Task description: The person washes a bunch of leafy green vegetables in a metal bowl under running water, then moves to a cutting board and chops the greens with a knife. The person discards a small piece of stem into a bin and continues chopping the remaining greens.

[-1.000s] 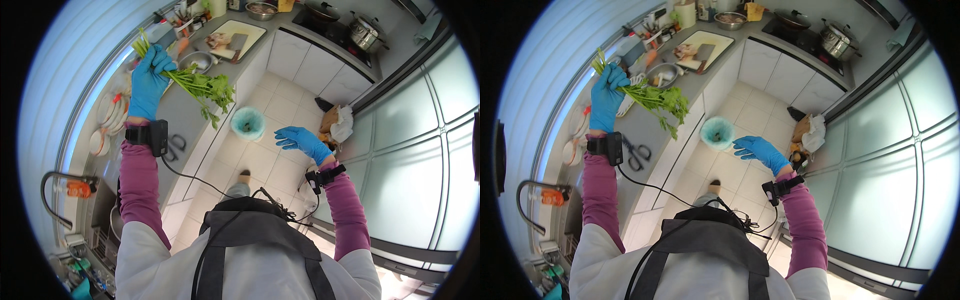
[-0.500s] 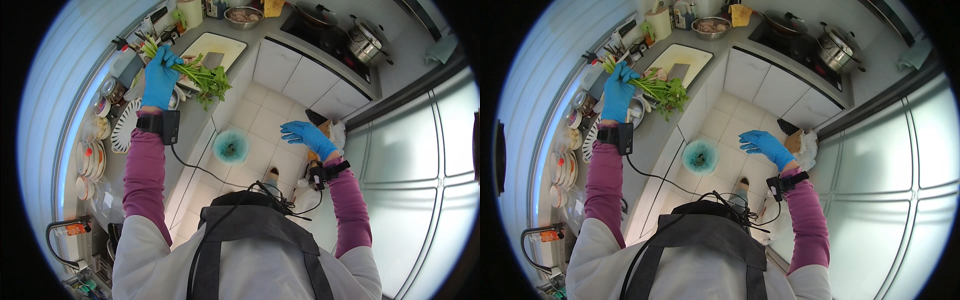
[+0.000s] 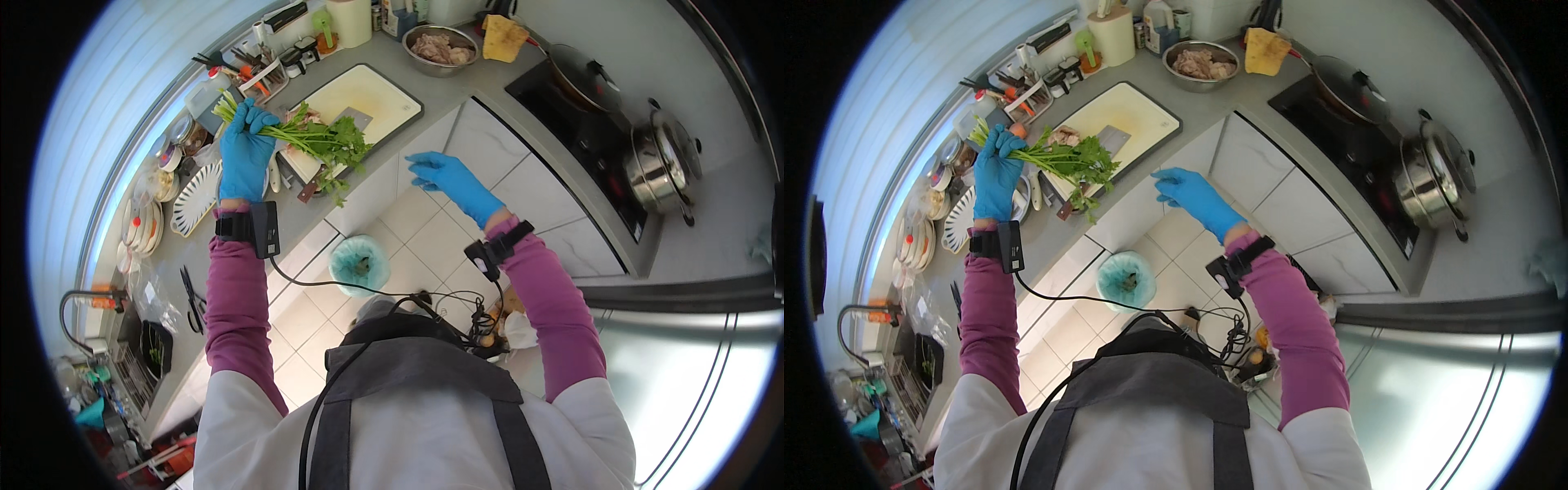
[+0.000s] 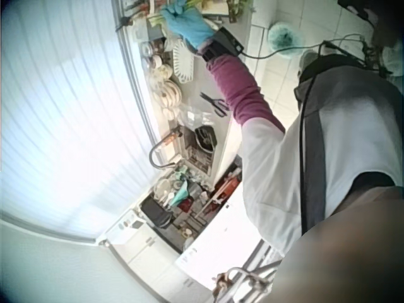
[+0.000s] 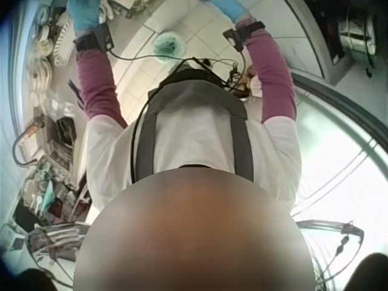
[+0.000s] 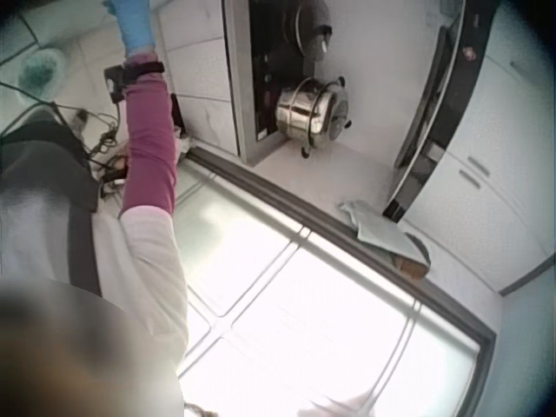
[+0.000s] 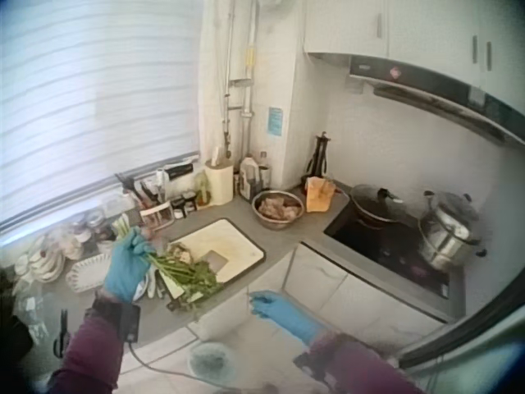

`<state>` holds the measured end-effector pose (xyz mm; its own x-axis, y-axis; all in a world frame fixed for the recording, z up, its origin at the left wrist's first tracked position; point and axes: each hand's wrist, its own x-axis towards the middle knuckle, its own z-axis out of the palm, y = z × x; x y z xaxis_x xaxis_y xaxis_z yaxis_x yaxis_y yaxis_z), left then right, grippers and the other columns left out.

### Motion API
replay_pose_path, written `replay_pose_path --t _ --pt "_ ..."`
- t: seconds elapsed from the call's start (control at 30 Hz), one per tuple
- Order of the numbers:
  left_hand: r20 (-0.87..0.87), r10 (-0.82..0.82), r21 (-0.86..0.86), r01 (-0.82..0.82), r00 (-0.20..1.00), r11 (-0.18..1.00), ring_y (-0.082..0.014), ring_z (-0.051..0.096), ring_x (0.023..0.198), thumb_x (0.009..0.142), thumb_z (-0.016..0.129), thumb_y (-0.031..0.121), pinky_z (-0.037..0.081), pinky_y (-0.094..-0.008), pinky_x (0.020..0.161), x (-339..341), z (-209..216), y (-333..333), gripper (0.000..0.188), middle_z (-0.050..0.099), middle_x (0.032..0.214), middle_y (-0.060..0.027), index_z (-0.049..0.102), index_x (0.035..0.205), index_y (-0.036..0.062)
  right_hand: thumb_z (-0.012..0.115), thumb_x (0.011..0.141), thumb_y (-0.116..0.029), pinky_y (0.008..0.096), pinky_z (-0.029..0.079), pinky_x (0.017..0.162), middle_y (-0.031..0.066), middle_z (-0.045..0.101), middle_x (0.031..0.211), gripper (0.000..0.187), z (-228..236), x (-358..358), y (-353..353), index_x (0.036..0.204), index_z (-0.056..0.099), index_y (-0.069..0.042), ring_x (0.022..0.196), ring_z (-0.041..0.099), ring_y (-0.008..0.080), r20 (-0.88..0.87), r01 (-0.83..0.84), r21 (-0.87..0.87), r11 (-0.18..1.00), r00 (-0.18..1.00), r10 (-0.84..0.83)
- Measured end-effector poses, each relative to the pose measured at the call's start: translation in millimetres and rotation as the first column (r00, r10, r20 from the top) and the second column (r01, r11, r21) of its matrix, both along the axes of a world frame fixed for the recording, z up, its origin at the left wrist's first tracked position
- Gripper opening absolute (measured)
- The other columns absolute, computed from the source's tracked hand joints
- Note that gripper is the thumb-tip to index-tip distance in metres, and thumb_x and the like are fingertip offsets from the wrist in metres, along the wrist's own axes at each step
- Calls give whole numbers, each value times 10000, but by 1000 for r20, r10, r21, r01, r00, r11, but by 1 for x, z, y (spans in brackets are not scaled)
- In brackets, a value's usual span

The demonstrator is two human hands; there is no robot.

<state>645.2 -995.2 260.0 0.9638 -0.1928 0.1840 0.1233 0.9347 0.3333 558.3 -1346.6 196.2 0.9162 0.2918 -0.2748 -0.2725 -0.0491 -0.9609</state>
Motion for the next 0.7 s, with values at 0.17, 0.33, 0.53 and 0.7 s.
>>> replay_pose_path --t 0.17,0.33,0.53,0.7 --pt "-6 106 20 -106 994 994 -107 286 565 958 431 96 312 -244 588 0 12 -9 137 291 650 7 492 898 -11 552 877 -142 266 469 828 64 610 1110 334 -43 72 22 1202 562 -65 947 611 161 111 -151 -128 980 980 166" --pt "52 184 91 -188 982 978 -103 289 577 954 424 79 312 -240 607 10 28 8 122 289 661 9 488 894 -6 563 798 -144 393 449 903 197 550 1181 374 -106 109 87 1163 572 -62 1026 567 350 520 -218 -574 789 647 557" --pt "166 282 75 -297 945 952 -107 291 582 946 436 78 311 -257 641 36 44 28 95 292 671 2 470 908 -2 578 788 -134 388 403 970 205 363 1377 541 -143 131 169 1298 424 -37 1164 477 360 352 -461 -633 622 544 762" --pt "170 335 35 -346 927 938 -107 287 591 950 432 83 310 -257 646 60 39 37 92 295 675 4 460 912 4 575 815 -220 407 431 929 182 422 1324 543 -155 153 178 1301 402 -51 1124 502 361 295 -549 -629 550 487 822"
